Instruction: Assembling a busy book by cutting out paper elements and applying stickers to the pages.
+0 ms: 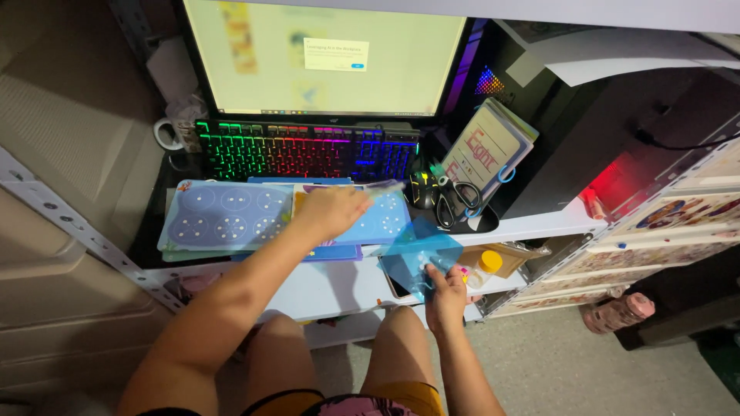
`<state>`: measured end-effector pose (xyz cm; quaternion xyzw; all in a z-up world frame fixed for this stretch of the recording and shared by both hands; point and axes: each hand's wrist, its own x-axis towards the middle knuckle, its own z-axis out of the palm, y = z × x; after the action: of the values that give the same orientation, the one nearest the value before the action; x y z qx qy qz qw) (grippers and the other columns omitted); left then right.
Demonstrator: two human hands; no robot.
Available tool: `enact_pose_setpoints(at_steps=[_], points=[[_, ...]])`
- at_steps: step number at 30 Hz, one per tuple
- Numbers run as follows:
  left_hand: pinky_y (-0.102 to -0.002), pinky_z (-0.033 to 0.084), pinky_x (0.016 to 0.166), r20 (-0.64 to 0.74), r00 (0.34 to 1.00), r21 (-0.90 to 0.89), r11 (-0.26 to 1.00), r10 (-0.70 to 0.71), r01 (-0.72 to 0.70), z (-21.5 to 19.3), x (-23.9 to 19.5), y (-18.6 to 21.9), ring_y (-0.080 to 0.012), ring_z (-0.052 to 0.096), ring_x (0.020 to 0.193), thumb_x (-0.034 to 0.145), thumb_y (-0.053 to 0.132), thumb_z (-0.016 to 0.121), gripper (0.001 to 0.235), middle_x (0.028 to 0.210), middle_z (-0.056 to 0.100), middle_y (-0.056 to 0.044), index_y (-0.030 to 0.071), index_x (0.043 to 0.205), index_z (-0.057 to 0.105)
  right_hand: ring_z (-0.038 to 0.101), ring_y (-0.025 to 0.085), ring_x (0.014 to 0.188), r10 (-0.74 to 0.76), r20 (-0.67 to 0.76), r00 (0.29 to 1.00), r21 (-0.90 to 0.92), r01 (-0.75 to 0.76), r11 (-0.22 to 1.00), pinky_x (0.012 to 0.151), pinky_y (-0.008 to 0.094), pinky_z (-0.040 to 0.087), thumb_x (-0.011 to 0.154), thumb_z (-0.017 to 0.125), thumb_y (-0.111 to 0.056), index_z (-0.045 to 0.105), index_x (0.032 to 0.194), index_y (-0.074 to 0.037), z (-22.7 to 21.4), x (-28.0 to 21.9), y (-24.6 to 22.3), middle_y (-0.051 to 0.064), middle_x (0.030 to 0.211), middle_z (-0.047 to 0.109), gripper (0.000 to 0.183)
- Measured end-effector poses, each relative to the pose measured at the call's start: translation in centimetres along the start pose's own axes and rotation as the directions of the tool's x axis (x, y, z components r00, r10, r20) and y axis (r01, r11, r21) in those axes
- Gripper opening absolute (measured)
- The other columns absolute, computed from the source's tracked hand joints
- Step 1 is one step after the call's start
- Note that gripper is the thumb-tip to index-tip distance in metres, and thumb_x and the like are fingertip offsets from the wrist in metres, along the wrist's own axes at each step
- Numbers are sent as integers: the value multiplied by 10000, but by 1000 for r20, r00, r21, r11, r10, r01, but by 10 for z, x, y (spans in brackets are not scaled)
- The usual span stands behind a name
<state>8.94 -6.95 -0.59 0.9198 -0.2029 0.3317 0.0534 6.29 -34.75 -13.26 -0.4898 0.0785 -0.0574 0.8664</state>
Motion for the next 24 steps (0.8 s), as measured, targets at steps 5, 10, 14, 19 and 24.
enact_pose_setpoints(at_steps=[5, 10, 14, 19, 24], points=[[-366, 573, 583, -117, 982, 191, 974, 149, -125, 33, -11, 10, -246, 698, 697, 1039, 422, 475, 293, 777, 628, -3, 226, 873, 615, 698, 156, 750, 20, -12, 1000, -23, -20, 1000, 675, 363, 630, 919, 708, -2, 678, 1122, -69, -6, 5, 7, 27, 903, 711, 216], [-429, 561, 566, -111, 992, 101, 993, 67, -56, 28, 5, -9, -277, 686, 692, 1037, 390, 468, 248, 753, 600, -19, 237, 885, 589, 682, 147, 757, 35, -3, 999, -25, -35, 999, 684, 369, 632, 924, 700, -8, 679, 1169, -84, 8, 0, -4, 24, 907, 702, 258], [-471, 570, 694, 79, 984, -52, 985, -158, 162, 18, 23, -36, -345, 714, 759, 1087, 508, 384, 398, 799, 678, -55, 232, 924, 620, 685, 154, 786, 51, -9, 999, -41, -52, 998, 710, 373, 629, 926, 701, -23, 681, 1177, -109, 15, -5, -8, 21, 933, 709, 266], [-505, 552, 752, 190, 957, -122, 961, -221, 246, -6, 38, -43, -395, 716, 841, 1091, 554, 354, 495, 850, 722, -99, 195, 932, 654, 694, 175, 798, 50, -10, 999, -31, -51, 998, 727, 395, 630, 928, 694, -10, 682, 1210, -87, 15, -6, -8, 48, 961, 716, 293], [-481, 546, 773, 226, 944, -199, 937, -240, 286, -19, 46, -48, -381, 725, 848, 1104, 535, 369, 504, 841, 730, -106, 181, 940, 688, 713, 175, 774, 23, 5, 1000, 7, -23, 1000, 706, 395, 642, 921, 696, -6, 683, 1192, -81, 14, -6, -11, 50, 944, 720, 281]])
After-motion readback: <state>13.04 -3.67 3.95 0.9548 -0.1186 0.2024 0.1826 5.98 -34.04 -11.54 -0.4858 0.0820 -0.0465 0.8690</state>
